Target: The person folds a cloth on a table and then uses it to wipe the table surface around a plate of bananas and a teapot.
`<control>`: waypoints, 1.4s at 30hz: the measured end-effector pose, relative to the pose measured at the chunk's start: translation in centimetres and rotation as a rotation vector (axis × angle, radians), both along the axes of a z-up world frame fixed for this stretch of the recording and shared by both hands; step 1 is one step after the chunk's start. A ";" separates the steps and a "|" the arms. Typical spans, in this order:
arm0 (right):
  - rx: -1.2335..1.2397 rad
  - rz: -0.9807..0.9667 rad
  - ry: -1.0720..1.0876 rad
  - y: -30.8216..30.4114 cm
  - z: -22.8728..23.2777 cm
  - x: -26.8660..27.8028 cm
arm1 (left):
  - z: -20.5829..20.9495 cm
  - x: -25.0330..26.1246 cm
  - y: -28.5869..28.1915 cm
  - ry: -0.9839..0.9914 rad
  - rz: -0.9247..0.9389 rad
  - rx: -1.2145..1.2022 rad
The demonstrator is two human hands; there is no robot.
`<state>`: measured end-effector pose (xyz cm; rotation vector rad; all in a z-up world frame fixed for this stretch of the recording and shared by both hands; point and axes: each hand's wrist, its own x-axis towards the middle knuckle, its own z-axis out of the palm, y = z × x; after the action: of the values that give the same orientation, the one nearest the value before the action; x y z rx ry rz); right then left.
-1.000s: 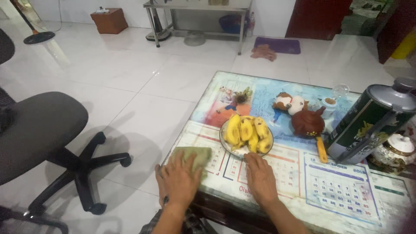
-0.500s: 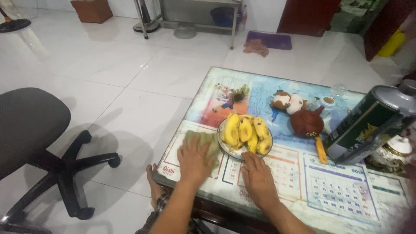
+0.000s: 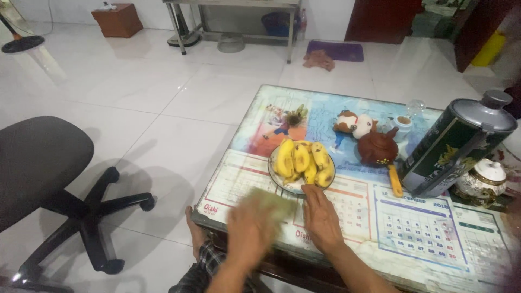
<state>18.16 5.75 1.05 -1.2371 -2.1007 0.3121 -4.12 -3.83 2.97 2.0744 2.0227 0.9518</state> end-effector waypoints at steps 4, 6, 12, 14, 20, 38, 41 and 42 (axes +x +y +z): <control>0.032 -0.002 0.029 -0.1 0.5 -0.3 | -0.2 -1.2 4.8 0.111 0.228 -0.171; -0.033 -0.017 0.040 -0.1 0.9 -0.3 | 0.4 0.2 5.8 0.088 0.405 -0.185; 0.065 0.014 0.056 0.2 0.1 -0.1 | -0.6 3.1 -0.5 0.104 0.151 0.067; 0.051 0.021 0.071 0.0 0.2 -0.2 | -0.4 0.9 -1.6 0.101 0.070 0.092; 0.110 0.026 0.063 0.4 0.1 -0.1 | 0.1 -6.1 1.2 0.247 0.404 -0.149; 0.172 0.044 0.124 -3.1 -2.5 -0.7 | -0.6 6.2 0.0 -0.297 0.125 -0.160; 0.107 0.122 -0.122 -5.9 -2.0 -1.4 | -0.9 5.2 1.0 -0.485 0.119 -0.024; 0.172 0.163 -0.260 -6.8 -1.7 -1.5 | -0.5 4.9 1.3 -0.503 0.148 -0.006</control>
<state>16.61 -1.08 -0.60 -1.0535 -2.4010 0.0399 0.82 -2.52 2.44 1.4913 1.9104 1.3263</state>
